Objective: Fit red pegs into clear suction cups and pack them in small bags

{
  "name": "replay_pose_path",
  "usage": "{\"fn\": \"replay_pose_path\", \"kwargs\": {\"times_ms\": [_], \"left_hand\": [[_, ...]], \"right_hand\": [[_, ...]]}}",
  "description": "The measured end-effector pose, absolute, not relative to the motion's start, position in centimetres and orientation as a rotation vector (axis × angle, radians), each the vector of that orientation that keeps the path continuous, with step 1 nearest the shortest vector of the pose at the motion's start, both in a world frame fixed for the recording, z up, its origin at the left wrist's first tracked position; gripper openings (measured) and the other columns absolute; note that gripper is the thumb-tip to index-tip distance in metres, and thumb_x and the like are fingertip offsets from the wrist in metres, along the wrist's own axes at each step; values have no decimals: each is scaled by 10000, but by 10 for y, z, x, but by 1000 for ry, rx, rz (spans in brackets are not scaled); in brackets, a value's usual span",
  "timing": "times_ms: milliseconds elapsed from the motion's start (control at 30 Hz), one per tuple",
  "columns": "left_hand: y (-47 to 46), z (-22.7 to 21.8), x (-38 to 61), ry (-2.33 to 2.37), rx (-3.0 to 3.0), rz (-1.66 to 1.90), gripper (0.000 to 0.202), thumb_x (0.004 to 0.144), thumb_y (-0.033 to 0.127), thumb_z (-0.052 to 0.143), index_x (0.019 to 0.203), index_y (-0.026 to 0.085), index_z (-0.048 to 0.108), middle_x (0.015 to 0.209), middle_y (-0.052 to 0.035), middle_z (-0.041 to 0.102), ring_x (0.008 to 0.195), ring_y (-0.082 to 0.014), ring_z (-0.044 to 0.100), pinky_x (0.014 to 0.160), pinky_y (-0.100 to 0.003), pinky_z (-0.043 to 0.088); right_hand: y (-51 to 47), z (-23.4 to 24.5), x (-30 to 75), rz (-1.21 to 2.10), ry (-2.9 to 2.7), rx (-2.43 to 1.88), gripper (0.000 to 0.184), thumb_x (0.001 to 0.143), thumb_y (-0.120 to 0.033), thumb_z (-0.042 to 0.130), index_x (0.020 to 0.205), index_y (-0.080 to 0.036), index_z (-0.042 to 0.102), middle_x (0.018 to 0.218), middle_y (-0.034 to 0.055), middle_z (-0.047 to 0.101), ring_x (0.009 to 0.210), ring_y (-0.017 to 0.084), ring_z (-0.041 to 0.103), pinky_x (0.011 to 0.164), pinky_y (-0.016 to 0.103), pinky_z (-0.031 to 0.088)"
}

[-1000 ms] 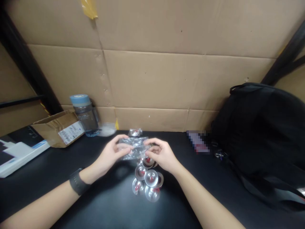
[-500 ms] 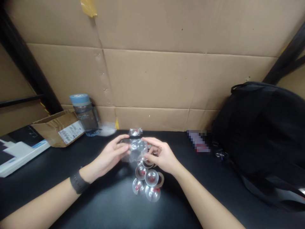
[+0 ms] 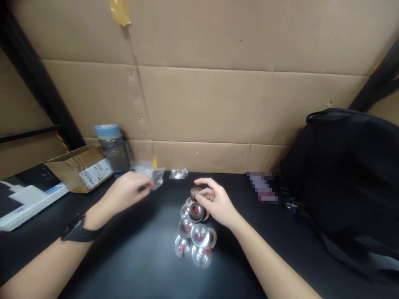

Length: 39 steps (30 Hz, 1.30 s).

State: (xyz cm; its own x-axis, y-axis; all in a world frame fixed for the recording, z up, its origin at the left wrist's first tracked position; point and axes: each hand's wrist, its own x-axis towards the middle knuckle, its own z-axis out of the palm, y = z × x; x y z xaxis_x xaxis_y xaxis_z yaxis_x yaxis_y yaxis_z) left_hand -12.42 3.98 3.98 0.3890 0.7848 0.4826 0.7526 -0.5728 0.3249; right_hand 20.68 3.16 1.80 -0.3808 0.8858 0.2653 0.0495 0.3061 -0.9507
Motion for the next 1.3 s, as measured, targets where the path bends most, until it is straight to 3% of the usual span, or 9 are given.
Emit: {"fn": "replay_pose_path", "kwargs": {"times_ms": [67, 200, 367, 533, 800, 1033, 1300], "left_hand": [[48, 45, -154, 1616, 2712, 813, 158, 827, 196, 599, 893, 245, 734, 938, -24, 752, 859, -223, 672, 840, -328, 470], [65, 41, -199, 1758, 2770, 636, 119, 786, 187, 591, 785, 240, 697, 840, -13, 727, 790, -206, 656, 764, -295, 447], [82, 20, -217, 1835, 2720, 476, 123, 754, 179, 572, 787, 234, 677, 829, -19, 724, 760, -199, 654, 685, -272, 428], [88, 10, -213, 1959, 2781, 542, 176, 832, 204, 515, 845, 222, 690, 895, -62, 728, 877, -251, 663, 764, -316, 453], [98, -5, -209, 2152, 2807, 510, 337, 912, 193, 434, 1088, 160, 719, 1143, -129, 737, 1044, -325, 650, 899, -429, 455], [105, -12, -200, 2067, 2743, 487, 448, 854, 140, 456, 1234, 157, 694, 1294, -128, 693, 1182, -301, 636, 1038, -423, 430], [105, -18, -192, 1946, 2694, 433, 410, 900, 234, 491, 1258, 217, 689, 1393, -99, 633, 1243, -265, 610, 1087, -397, 420]], "right_hand": [[31, 17, 206, 1166, -1713, -844, 385, 881, -319, 722, 1236, -230, 604, 1082, 73, 682, 881, 183, 701, 784, 317, 572], [29, 18, 204, 1116, -1755, -819, 337, 872, -280, 723, 1194, -235, 636, 1221, 85, 618, 911, 177, 689, 806, 313, 573], [28, 20, 203, 1085, -1814, -796, 283, 882, -261, 698, 1161, -232, 655, 1256, 89, 575, 923, 177, 676, 824, 330, 587], [27, 22, 203, 1071, -1845, -803, 261, 881, -245, 687, 1141, -233, 667, 1243, 89, 577, 927, 185, 674, 816, 343, 598], [25, 22, 201, 1051, -1901, -805, 251, 885, -220, 667, 1136, -234, 679, 1227, 88, 596, 897, 178, 677, 819, 353, 595], [24, 23, 199, 1044, -1917, -825, 241, 871, -234, 676, 1111, -236, 698, 1207, 88, 617, 871, 174, 672, 816, 358, 598], [24, 20, 199, 1043, -1952, -834, 242, 881, -221, 668, 1121, -240, 690, 1233, 84, 603, 876, 166, 673, 817, 344, 590]]}}
